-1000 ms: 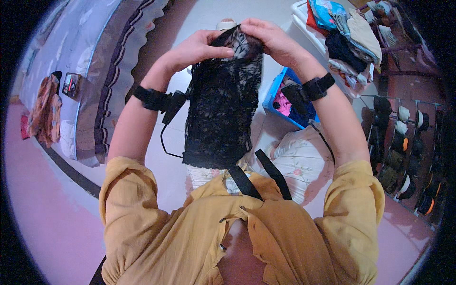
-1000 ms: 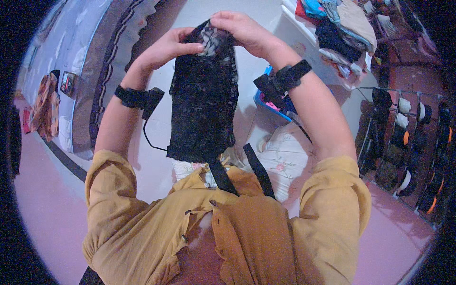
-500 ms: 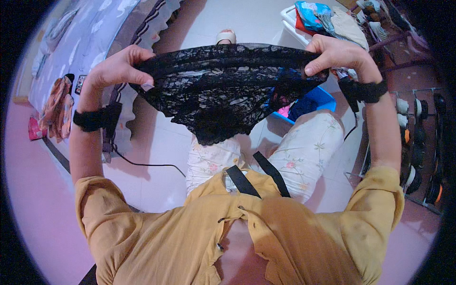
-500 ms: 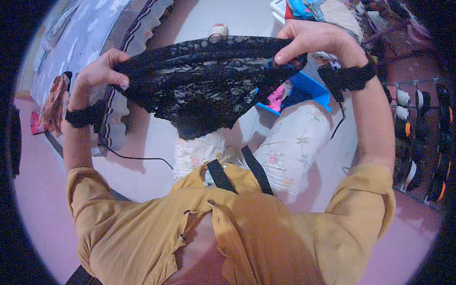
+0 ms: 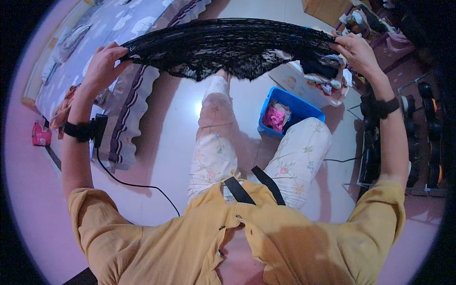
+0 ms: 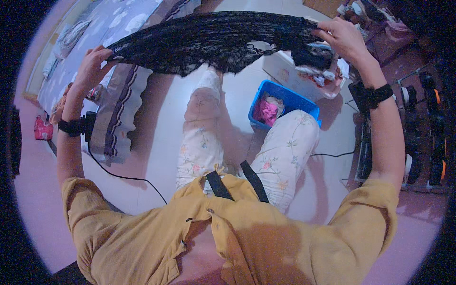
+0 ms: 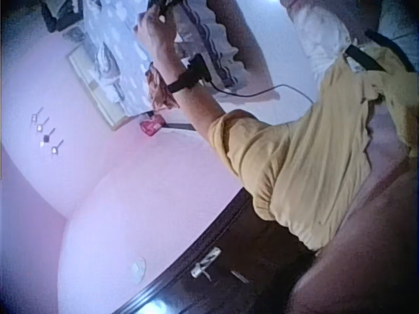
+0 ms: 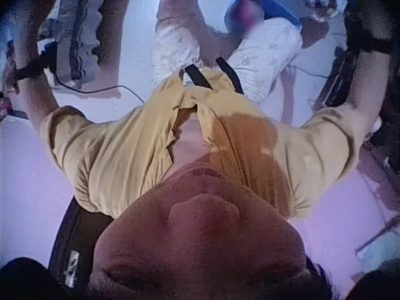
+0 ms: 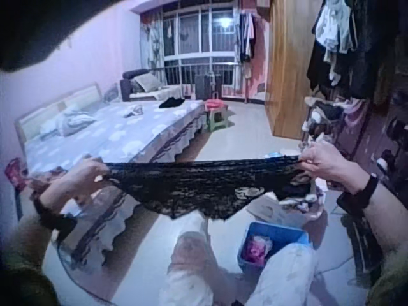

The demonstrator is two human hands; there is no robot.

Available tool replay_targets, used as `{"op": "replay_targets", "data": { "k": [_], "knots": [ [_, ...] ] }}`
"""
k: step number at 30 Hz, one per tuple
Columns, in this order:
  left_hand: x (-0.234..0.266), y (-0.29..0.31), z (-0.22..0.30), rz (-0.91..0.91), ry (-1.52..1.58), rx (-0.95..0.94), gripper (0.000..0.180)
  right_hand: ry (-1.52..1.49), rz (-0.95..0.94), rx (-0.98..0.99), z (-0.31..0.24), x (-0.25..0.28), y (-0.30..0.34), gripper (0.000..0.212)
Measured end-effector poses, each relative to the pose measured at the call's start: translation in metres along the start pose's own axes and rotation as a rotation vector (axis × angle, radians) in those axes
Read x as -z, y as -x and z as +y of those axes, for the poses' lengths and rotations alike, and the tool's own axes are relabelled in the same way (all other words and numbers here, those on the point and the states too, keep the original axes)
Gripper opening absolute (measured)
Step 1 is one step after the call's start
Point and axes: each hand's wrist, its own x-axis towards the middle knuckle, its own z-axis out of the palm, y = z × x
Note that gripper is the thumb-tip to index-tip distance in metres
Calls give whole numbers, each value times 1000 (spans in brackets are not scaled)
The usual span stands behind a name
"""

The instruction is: The person wipes a white plastic container with a red cloth, then opens a blue bin and removes various clothing items one by one. They fold each item and place it on top of the white container. The person handles a black lace garment and other garments, folding them neatly.

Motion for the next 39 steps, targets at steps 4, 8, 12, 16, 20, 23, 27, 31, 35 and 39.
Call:
{"op": "replay_targets", "data": {
  "k": [4, 8, 12, 16, 20, 23, 27, 31, 35, 39],
  "knots": [
    [9, -1, -10, 66, -37, -19, 12, -26, -5, -73, 10, 13, 5, 26],
    [13, 0, -12, 99, -54, -13, 14, -93, -12, -144, 18, 20, 13, 24],
    [19, 11, -2, -7, 380, 80, 25, -556, -197, -157, 15, 26, 15, 30],
    [31, 34, 14, -200, 1088, 195, 33, -1102, -412, -236, -15, 39, 27, 33],
    [2, 39, 26, -236, 1376, 212, 30, -1157, -432, -180, -64, 11, 10, 32],
    [-51, 29, 22, -238, 1376, 269, 27, -1198, -414, -67, -91, -46, -18, 29],
    [-142, 17, 25, -210, 1285, 432, 24, -932, -607, -48, -113, -136, -48, 27],
    [-209, 6, 27, -108, 1300, 594, 22, -683, -475, -59, -136, -211, -64, 27],
    [-269, -4, 24, 54, 1386, 646, 20, -461, -362, -232, -152, -249, -80, 32],
    [-320, -8, 10, 96, 1494, 736, 19, -509, -379, -320, -163, -264, -86, 34]
  ]
}}
